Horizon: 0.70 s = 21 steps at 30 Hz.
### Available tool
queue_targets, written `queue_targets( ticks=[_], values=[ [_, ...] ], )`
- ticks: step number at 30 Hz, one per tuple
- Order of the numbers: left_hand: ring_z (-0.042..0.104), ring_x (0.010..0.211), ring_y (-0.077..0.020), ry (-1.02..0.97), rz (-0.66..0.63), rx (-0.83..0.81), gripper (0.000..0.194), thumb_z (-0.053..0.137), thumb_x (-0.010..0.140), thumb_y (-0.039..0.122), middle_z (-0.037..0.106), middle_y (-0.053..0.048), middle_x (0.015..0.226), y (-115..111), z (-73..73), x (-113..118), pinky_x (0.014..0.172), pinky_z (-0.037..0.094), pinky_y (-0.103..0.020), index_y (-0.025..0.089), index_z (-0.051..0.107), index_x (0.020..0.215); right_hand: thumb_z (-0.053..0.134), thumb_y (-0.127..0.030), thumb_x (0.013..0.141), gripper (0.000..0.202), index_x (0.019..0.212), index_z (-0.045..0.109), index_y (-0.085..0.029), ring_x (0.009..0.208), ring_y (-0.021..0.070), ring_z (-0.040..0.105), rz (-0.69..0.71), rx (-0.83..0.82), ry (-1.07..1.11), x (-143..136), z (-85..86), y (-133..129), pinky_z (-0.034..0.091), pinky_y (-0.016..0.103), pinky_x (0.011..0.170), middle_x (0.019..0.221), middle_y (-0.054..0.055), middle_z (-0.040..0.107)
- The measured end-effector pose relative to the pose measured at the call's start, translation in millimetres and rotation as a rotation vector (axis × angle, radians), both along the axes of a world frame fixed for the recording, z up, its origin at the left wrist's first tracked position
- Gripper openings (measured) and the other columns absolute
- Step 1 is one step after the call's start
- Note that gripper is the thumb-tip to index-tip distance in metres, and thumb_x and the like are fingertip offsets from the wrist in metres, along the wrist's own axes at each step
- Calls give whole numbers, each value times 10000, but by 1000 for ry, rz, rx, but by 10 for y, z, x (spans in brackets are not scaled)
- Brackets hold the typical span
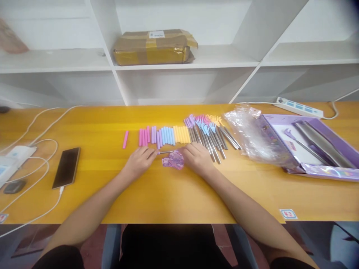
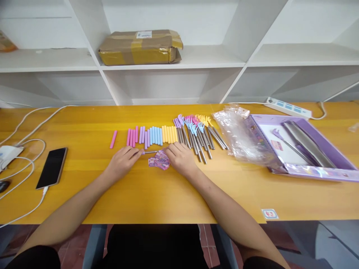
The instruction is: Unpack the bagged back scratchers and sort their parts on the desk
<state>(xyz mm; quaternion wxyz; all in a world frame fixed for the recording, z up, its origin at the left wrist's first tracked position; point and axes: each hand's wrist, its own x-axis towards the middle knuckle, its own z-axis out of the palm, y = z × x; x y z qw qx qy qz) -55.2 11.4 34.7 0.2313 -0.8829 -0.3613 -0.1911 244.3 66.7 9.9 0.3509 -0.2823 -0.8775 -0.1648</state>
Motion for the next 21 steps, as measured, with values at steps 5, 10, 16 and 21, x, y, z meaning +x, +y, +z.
queue_targets(
  ticks=[5,10,16,21],
  values=[
    [648,898,-234,-45,-8,13,235,593,1054,48,764,-99,1011,-43,-25,-24,769,554,-363,116,667,1267,654,-119,1064,228,849,650,-195,782,195,479,35,12,25,-30,48,-35,325,353,717,764,37,612],
    [654,902,-235,-80,12,-21,158,587,1072,87,759,-98,1021,-47,-53,-18,771,543,-372,148,672,1191,641,-112,1072,197,897,679,-192,769,198,475,53,-18,12,-36,54,-48,344,347,699,772,39,605],
    [636,871,-232,-69,37,-47,144,565,1071,70,744,-92,977,-92,-51,-5,752,522,-362,135,672,1142,606,-83,1079,183,1187,726,-169,788,212,481,71,-30,-9,-52,-14,-63,361,351,712,832,52,641],
    [631,884,-243,-49,54,-26,199,525,1067,55,719,-87,934,-133,-27,-45,740,513,-367,135,673,1172,544,-132,1116,207,1037,727,-188,784,214,480,37,-58,-66,-33,-51,-61,352,359,716,815,61,620]
  ],
)
